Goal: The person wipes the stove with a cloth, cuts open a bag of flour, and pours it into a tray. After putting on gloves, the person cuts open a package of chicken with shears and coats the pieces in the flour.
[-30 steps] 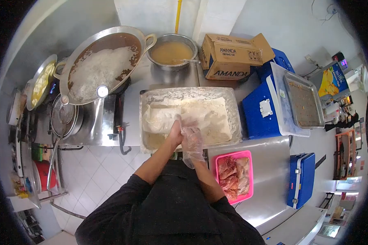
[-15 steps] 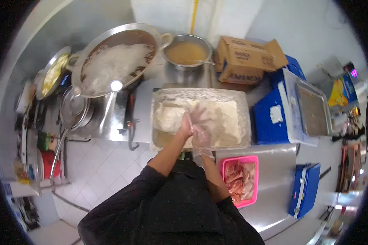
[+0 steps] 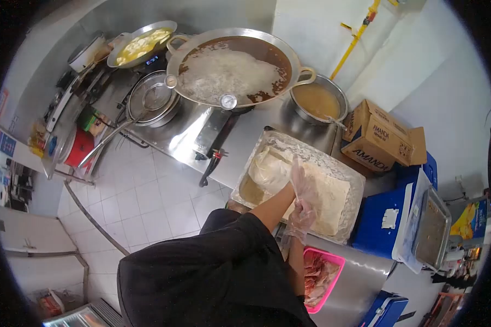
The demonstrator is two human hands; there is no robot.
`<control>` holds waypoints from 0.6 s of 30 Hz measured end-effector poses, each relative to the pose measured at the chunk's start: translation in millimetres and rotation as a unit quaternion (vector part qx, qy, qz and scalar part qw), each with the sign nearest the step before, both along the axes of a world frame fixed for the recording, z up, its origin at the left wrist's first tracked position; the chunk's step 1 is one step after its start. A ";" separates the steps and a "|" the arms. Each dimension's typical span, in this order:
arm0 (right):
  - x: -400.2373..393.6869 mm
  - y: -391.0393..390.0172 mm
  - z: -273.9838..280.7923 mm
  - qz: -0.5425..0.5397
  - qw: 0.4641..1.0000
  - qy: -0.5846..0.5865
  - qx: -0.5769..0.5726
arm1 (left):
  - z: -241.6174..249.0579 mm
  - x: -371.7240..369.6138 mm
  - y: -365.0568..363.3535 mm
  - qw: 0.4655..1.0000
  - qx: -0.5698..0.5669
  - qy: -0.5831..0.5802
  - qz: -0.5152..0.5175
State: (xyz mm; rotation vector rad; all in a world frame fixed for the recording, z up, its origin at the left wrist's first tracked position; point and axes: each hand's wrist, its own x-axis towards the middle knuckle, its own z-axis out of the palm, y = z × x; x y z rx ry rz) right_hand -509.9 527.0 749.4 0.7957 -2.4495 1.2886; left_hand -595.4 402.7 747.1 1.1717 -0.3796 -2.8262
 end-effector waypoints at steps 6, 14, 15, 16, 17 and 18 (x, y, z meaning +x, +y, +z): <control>8.8 50.2 16.1 0.025 0.989 -0.011 0.148 | -16.1 -16.1 12.7 0.975 -0.140 0.119 -0.128; -56.1 32.7 71.4 0.073 0.934 -0.297 -0.186 | -33.1 -11.5 106.5 0.943 -0.215 0.159 -0.197; -85.3 38.1 23.1 0.055 0.964 -0.208 -0.160 | -33.6 -8.2 108.8 0.938 -0.219 0.160 -0.217; -94.5 36.2 21.5 0.150 0.945 -0.225 -0.186 | -33.3 -9.0 111.0 0.932 -0.224 0.162 -0.236; -95.8 25.9 39.7 0.243 0.914 -0.250 -0.210 | -35.1 -7.7 110.1 0.925 -0.230 0.165 -0.254; -92.8 29.1 63.3 0.424 0.780 -0.370 -0.273 | -36.9 -5.1 109.6 0.917 -0.233 0.169 -0.276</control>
